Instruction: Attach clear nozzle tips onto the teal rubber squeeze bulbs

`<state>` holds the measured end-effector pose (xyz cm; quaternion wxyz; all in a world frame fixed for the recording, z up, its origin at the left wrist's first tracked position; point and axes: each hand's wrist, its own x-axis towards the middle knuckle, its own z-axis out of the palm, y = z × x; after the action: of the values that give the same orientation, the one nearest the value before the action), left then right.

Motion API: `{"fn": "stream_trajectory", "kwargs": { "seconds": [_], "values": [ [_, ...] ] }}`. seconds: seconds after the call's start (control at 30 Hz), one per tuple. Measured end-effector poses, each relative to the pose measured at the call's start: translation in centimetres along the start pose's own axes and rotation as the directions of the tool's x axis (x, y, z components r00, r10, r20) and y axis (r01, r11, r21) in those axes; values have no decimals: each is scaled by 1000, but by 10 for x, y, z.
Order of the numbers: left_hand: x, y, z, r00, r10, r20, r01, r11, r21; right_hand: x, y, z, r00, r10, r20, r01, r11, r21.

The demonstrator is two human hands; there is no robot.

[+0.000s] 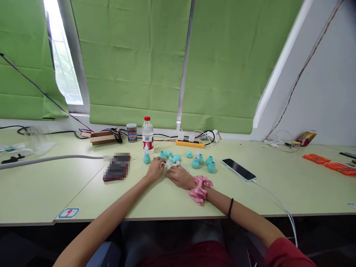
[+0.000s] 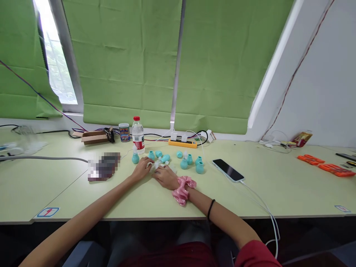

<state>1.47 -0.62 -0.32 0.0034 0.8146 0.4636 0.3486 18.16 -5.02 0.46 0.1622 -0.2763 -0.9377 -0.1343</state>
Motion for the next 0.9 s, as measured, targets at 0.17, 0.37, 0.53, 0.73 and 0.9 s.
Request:
{"fn": "stream_trajectory", "kwargs": {
  "seconds": [0.17,0.37,0.53,0.73,0.9],
  "values": [
    [-4,5,2,994,102,34,-104,993,53,-1,33,11,967,193,-164,-201,979,-37],
    [-5,8,2,996,71,51,-78,982,169,-14,48,12,925,342,-167,-345,938,13],
    [-2,0,2,999,20,34,-26,977,211,-10,36,12,906,401,-139,-409,912,-39],
    [-6,2,6,996,-72,60,49,944,328,-2,26,10,922,366,-126,-375,926,-53],
    [-5,-2,6,982,-152,113,114,951,288,-1,25,10,924,368,-104,-373,927,-34]
  ]
}}
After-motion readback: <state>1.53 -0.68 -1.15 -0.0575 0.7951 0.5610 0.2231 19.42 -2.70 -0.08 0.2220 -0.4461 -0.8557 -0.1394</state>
